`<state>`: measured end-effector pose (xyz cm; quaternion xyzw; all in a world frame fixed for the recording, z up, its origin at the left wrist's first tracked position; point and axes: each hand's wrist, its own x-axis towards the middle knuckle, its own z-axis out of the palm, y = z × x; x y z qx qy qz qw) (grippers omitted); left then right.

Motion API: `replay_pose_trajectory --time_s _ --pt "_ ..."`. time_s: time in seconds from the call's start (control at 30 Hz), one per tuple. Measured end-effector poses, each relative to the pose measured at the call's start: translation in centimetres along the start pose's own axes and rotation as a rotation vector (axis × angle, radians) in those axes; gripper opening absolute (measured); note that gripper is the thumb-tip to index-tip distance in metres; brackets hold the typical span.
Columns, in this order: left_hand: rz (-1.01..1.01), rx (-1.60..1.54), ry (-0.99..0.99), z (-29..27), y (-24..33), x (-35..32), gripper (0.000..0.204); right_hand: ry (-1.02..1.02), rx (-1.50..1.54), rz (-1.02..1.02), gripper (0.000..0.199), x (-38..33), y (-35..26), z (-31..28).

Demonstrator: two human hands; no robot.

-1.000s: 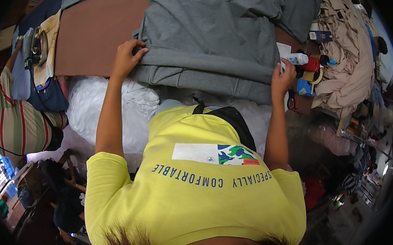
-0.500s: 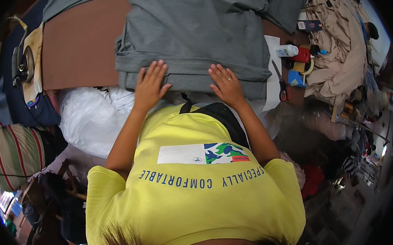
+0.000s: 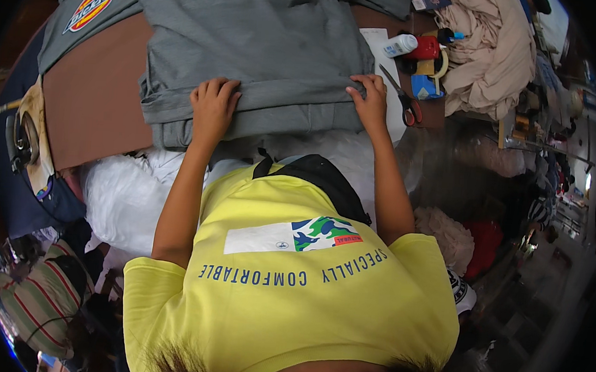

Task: The person uses shears to cut a tag off a grey shirt, then turns the shirt over and folds it into a stack with other shirts on a work table.

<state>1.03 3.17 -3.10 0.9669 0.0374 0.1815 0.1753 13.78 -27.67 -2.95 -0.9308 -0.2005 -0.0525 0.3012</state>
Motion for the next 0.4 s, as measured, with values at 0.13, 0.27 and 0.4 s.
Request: replay_pose_trajectory --time_s 0.13,0.27,0.4 --pt "-0.009 -0.079 -0.024 0.9 0.9 0.9 0.021 -0.077 0.201 0.079 0.026 0.5 1.7 0.2" --pt "-0.043 -0.124 -0.031 1.5 0.8 0.7 0.019 -0.148 0.33 0.131 0.026 0.9 3.5 -0.5" --pt "-0.03 -0.169 -0.009 1.5 0.8 0.5 0.017 -0.261 0.313 0.203 0.026 1.1 2.7 -1.4"
